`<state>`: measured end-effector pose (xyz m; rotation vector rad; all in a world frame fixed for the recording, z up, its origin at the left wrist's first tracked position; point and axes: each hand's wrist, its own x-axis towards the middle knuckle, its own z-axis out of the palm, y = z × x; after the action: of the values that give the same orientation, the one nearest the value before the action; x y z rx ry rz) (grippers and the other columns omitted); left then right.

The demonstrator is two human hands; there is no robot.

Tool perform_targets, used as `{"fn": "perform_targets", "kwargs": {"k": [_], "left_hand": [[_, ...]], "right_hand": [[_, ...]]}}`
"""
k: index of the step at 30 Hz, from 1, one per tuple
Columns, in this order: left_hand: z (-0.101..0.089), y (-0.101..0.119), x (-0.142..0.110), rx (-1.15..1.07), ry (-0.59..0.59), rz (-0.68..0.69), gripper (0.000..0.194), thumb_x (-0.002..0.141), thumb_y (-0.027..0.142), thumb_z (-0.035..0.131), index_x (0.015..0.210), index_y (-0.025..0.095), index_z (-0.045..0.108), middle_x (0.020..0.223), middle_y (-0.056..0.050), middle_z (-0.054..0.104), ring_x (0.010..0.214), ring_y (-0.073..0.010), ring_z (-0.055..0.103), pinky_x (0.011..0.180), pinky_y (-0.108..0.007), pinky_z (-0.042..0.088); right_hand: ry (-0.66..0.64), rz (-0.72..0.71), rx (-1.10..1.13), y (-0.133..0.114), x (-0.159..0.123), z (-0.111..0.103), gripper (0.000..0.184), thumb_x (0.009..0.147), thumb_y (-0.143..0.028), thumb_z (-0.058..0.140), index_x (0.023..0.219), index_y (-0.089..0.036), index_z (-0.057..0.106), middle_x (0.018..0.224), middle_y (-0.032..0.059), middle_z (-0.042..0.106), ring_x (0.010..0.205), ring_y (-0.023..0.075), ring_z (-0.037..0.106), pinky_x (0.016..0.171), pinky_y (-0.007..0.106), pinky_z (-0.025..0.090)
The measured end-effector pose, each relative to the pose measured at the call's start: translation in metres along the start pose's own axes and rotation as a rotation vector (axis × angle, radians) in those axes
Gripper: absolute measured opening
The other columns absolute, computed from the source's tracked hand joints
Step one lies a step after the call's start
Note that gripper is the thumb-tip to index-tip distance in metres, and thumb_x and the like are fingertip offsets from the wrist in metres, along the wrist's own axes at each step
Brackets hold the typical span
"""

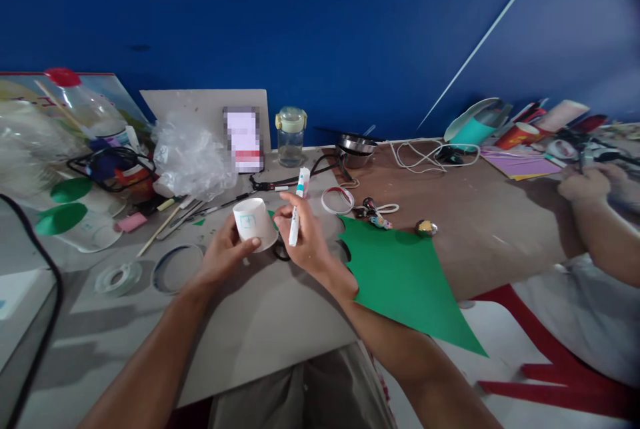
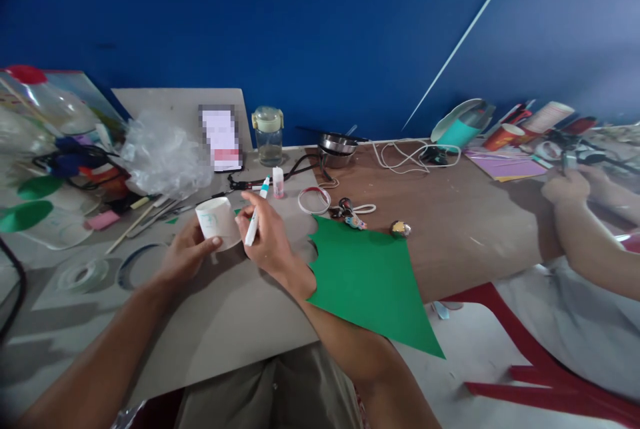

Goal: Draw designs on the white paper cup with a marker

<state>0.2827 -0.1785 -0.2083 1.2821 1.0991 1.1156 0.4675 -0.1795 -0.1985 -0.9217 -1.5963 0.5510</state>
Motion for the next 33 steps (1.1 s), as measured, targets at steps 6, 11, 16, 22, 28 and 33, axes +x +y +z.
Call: {"fn": "perform_targets", "kwargs": {"k": [6, 11, 16, 22, 28, 33], "left_hand": [[0.002, 0.002, 0.001, 0.265, 0.146, 0.108, 0.067, 0.066, 0.038, 0.085, 0.126, 0.023, 0.056, 0.126, -0.01, 0.065, 0.121, -0.0323, 0.058, 0.105, -0.045, 0.044], [0.002, 0.002, 0.001, 0.365, 0.216, 0.115, 0.064, 0.069, 0.032, 0.08, 0.126, 0.024, 0.054, 0.127, -0.009, 0.063, 0.122, -0.0316, 0.057, 0.107, -0.044, 0.043], [-0.003, 0.001, 0.003, 0.395, 0.295, 0.063, 0.055, 0.07, 0.034, 0.073, 0.12, 0.023, 0.054, 0.12, -0.009, 0.062, 0.117, -0.0315, 0.057, 0.105, -0.046, 0.043], [-0.01, 0.002, 0.007, 0.418, 0.43, -0.031, 0.058, 0.068, 0.042, 0.075, 0.117, 0.021, 0.052, 0.119, -0.011, 0.062, 0.11, -0.0312, 0.061, 0.099, -0.046, 0.047], [-0.014, 0.001, 0.011, 0.357, 0.466, -0.018, 0.062, 0.064, 0.041, 0.08, 0.117, 0.022, 0.053, 0.119, -0.01, 0.062, 0.109, -0.0312, 0.063, 0.096, -0.046, 0.05], [-0.014, -0.007, 0.012, 0.451, 0.456, -0.003, 0.061, 0.065, 0.041, 0.079, 0.118, 0.022, 0.054, 0.12, -0.011, 0.061, 0.114, -0.0326, 0.06, 0.101, -0.049, 0.046]], "right_hand": [[-0.023, -0.056, -0.076, 0.0, -0.001, -0.001, 0.044, 0.095, -0.023, 0.054, 0.138, -0.021, 0.044, 0.112, 0.0107, 0.07, 0.102, 0.0215, 0.068, 0.094, 0.041, 0.057], [-0.091, -0.085, -0.117, 0.003, -0.003, -0.001, 0.047, 0.096, -0.022, 0.052, 0.141, -0.021, 0.041, 0.113, 0.0118, 0.07, 0.106, 0.0226, 0.068, 0.093, 0.042, 0.058], [-0.193, -0.082, -0.252, 0.01, -0.005, 0.003, 0.047, 0.095, -0.02, 0.051, 0.141, -0.018, 0.044, 0.118, 0.0147, 0.069, 0.109, 0.026, 0.066, 0.097, 0.045, 0.055], [-0.508, -0.009, -0.478, 0.01, -0.002, 0.004, 0.049, 0.09, -0.018, 0.062, 0.138, -0.013, 0.052, 0.133, 0.0166, 0.065, 0.127, 0.0322, 0.053, 0.109, 0.049, 0.046], [-0.526, 0.023, -0.519, 0.019, -0.002, 0.009, 0.059, 0.084, -0.021, 0.074, 0.139, -0.011, 0.054, 0.143, 0.0233, 0.057, 0.136, 0.0377, 0.048, 0.112, 0.055, 0.043], [-0.465, 0.016, -0.57, 0.03, -0.003, 0.017, 0.059, 0.083, -0.027, 0.076, 0.137, -0.016, 0.055, 0.137, 0.0214, 0.061, 0.134, 0.0378, 0.05, 0.112, 0.055, 0.043]]}}
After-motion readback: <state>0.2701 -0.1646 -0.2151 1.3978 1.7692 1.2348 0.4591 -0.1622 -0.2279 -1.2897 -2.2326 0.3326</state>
